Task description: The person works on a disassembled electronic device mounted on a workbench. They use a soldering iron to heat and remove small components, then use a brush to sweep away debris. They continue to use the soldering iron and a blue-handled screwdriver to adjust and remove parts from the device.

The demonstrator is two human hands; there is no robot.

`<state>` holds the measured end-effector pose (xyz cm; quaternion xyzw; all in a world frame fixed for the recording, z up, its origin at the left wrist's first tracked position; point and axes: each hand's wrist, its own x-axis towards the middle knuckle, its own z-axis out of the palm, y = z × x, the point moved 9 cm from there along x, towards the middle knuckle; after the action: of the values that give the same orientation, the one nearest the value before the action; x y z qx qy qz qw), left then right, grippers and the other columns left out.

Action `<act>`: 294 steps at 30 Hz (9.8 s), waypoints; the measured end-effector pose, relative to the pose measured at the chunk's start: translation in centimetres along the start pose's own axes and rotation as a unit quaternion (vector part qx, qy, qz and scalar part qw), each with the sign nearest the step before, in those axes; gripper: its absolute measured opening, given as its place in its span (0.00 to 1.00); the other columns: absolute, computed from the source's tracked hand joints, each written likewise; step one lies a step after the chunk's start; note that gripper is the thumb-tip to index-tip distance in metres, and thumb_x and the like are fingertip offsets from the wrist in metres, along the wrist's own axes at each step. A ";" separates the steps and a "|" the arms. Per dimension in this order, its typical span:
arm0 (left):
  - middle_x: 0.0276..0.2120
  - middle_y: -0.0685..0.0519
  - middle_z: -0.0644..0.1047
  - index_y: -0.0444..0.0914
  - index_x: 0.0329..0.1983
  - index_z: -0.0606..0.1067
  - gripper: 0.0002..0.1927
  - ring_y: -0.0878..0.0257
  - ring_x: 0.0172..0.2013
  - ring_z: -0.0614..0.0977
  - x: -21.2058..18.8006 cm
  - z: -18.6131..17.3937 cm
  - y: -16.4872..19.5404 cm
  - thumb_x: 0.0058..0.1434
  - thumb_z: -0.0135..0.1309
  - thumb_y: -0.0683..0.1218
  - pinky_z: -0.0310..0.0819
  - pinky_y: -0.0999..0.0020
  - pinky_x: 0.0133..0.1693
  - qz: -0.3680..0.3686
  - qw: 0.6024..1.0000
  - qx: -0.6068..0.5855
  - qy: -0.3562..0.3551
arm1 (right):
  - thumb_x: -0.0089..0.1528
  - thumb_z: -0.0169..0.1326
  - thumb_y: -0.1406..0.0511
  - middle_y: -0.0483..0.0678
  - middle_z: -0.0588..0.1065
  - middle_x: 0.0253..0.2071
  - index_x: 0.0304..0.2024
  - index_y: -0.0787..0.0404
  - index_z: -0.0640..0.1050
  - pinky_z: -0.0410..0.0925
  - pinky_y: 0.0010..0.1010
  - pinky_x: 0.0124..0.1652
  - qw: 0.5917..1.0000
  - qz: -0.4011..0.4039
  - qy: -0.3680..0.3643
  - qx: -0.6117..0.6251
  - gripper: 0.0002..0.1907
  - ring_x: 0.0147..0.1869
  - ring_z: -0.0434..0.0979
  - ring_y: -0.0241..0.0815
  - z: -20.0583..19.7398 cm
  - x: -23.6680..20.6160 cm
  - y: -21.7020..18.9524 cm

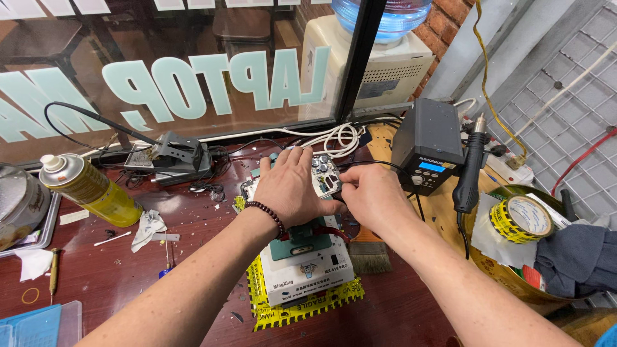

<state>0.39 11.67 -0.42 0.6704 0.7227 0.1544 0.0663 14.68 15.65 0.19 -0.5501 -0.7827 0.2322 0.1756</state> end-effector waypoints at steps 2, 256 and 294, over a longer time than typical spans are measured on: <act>0.66 0.42 0.65 0.32 0.69 0.57 0.69 0.51 0.68 0.62 0.0 0.1 0.0 0.34 0.68 0.76 0.52 0.44 0.62 0.001 1.000 -0.007 -0.004 | 0.58 0.58 0.65 0.55 0.83 0.36 0.45 0.58 0.85 0.75 0.37 0.42 0.999 -0.042 0.016 0.030 0.14 0.39 0.85 0.49 -0.3 -0.1 -0.5; 0.23 0.51 0.76 0.34 0.47 0.77 0.20 0.68 0.14 0.69 -10.2 -2.2 -7.5 0.69 0.46 0.55 0.57 0.72 0.15 -0.339 0.695 -0.634 -0.020 | 0.57 0.63 0.48 0.59 0.79 0.55 0.52 0.61 0.82 0.72 0.48 0.57 0.950 0.213 -0.170 -0.155 0.30 0.60 0.79 0.58 12.9 4.9 18.7; 0.18 0.50 0.74 0.32 0.44 0.80 0.15 0.64 0.10 0.68 -2.0 2.1 -6.2 0.67 0.48 0.47 0.58 0.65 0.13 -0.263 0.787 -0.552 -0.078 | 0.67 0.60 0.58 0.52 0.79 0.33 0.47 0.59 0.80 0.70 0.37 0.38 0.989 -0.086 0.108 -0.061 0.12 0.36 0.79 0.44 -7.6 8.2 -1.7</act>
<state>-4.66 9.68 -4.58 0.3130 0.6554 0.4504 0.5193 14.63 24.20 7.60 -0.5120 -0.8166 0.1072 0.2440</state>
